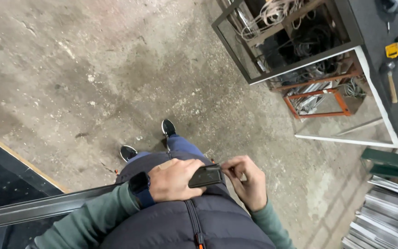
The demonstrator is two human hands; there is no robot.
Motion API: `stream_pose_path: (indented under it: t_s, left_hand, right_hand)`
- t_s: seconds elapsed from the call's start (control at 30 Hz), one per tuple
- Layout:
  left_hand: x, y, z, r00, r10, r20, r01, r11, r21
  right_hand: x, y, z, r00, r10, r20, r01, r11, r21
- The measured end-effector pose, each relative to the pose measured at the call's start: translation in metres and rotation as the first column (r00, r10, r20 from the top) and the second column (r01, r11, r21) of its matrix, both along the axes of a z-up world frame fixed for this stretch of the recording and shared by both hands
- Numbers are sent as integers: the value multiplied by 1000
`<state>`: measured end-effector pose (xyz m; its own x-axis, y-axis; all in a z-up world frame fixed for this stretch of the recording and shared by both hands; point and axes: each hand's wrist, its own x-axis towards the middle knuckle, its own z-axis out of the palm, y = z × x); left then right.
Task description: The person carries a dark metal profile from the saw station to a workbench, marks it with a pen, and fits small corner brackets onto the profile ends. They then align the profiles into a rectangular frame on the bench and drive screws with a red-handled screwdriver to fasten the corner joints.
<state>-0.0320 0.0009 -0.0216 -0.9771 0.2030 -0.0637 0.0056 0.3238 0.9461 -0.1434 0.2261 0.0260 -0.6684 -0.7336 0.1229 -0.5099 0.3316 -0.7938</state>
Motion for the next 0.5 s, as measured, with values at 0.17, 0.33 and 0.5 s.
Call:
stream_pose_path:
  t_s: [0.17, 0.33, 0.5]
  left_hand:
    - [-3, -1, -7, 996, 22, -82, -21, 1000, 10]
    - [-2, 3, -10, 1000, 21, -11, -21, 1000, -3]
    - [-2, 14, -25, 993, 62, -104, -61, 998, 12]
  right_hand:
    - [-8, 12, -1, 993, 44, -112, -32, 994, 103]
    - [-14, -16, 19, 987, 121, -103, -110, 989, 104]
    - [-30, 36, -17, 994, 9, 111, -10, 1000, 6]
